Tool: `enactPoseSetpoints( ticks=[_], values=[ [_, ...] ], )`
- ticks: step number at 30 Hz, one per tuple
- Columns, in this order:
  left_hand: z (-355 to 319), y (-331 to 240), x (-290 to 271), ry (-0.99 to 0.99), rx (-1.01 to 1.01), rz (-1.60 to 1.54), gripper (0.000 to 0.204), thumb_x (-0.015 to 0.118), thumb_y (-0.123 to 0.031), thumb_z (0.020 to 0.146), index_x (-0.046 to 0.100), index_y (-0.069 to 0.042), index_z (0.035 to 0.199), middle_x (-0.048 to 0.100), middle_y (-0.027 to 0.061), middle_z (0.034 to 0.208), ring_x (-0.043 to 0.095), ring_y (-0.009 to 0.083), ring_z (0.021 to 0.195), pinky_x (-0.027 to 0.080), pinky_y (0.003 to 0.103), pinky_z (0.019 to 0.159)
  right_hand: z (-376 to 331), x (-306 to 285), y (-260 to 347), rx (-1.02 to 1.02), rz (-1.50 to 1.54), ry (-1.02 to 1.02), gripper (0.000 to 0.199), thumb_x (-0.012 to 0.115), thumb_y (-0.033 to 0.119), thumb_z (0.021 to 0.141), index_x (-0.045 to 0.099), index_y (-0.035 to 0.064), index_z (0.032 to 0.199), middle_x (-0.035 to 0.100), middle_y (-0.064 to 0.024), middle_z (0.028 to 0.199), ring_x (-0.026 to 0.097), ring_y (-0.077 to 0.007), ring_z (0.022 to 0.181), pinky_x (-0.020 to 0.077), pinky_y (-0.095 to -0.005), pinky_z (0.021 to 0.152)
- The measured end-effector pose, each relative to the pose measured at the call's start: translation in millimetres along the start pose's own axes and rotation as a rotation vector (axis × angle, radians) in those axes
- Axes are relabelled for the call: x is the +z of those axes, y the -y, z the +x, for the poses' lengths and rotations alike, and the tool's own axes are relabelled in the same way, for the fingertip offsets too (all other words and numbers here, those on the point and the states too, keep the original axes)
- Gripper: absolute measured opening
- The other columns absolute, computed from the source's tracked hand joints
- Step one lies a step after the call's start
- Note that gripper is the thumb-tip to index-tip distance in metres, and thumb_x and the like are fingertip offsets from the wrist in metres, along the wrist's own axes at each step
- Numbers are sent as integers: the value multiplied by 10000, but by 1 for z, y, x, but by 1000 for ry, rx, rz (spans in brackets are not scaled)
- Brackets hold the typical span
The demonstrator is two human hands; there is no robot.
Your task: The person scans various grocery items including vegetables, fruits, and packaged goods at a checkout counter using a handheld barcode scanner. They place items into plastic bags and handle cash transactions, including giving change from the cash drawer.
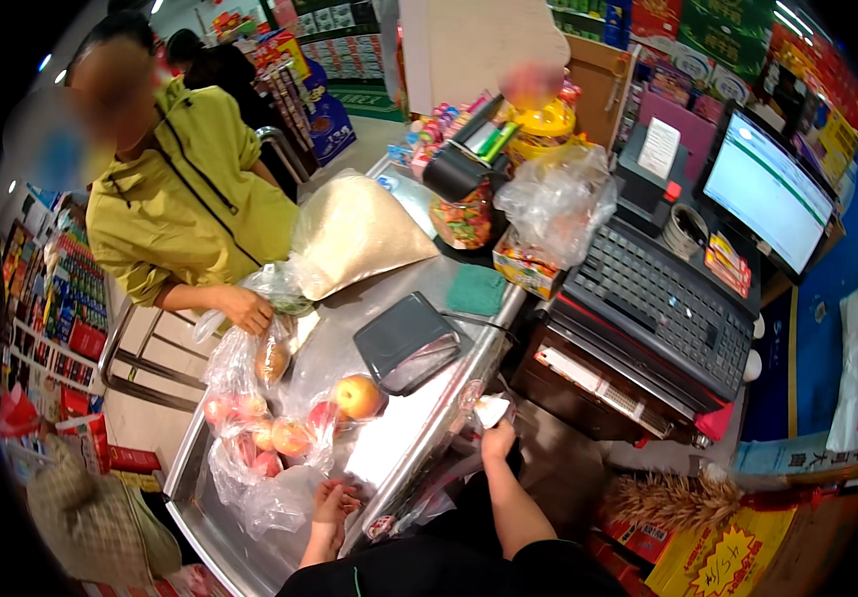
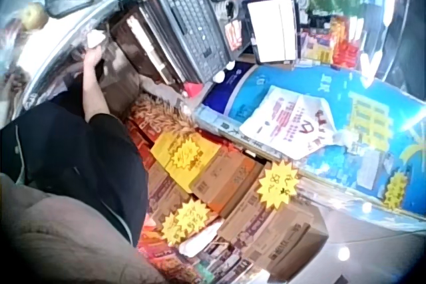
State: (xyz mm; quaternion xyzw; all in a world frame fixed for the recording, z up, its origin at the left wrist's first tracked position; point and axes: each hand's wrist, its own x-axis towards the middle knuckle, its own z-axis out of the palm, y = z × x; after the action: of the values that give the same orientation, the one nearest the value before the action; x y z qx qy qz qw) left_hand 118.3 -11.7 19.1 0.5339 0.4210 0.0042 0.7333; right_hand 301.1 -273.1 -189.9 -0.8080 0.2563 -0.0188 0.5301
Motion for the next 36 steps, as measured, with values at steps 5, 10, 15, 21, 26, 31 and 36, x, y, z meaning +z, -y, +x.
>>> enactPoseSetpoints(
  ticks=[5,10,15,21,26,31,36],
  values=[
    [-15,10,4,48,5,168,152,549,-129,920,539,-50,1049,624,80,906,595,136,707,470,247,654,-22,-88,-19,-165,-324,481,284,824,207,652,580,62,643,606,-57,600,560,-138,572,475,-339,589],
    [-35,9,37,577,197,411,446,703,-162,831,514,-44,1217,571,63,1007,554,145,918,461,274,811,-72,-161,65,-147,-230,1215,322,791,246,738,534,91,621,551,18,638,516,-70,620,427,-259,582],
    [-37,-44,111,649,490,164,562,724,-138,799,462,-22,1284,551,99,1172,534,154,1049,446,316,893,-126,-140,322,-172,416,1340,194,710,116,819,559,49,718,548,25,713,475,-42,649,378,-209,561],
    [-46,-159,97,215,842,-85,250,582,-33,890,585,-7,1139,639,47,1002,586,135,937,472,282,824,-127,-138,471,-1261,231,997,199,736,46,730,655,5,906,630,-83,861,595,-184,762,456,-262,684],
    [-60,-209,33,249,814,299,209,580,-87,911,586,-25,1111,624,57,1056,580,170,966,481,327,831,-156,-109,556,-1639,146,887,472,761,196,729,592,46,1144,589,-108,1046,556,-279,977,442,-349,831],
    [-91,-228,-26,16,821,541,210,579,-48,849,617,-12,1053,659,100,952,623,197,855,502,327,744,-197,-63,585,-1588,68,1261,232,725,185,770,658,35,934,639,-85,829,610,-258,813,457,-347,793],
    [-134,-239,-97,-547,884,812,309,639,-71,791,578,-20,1090,624,136,839,606,320,773,488,361,694,-239,-39,568,-1313,211,1446,137,716,108,804,622,12,772,602,-5,679,531,-73,647,428,-231,594]
  ],
)
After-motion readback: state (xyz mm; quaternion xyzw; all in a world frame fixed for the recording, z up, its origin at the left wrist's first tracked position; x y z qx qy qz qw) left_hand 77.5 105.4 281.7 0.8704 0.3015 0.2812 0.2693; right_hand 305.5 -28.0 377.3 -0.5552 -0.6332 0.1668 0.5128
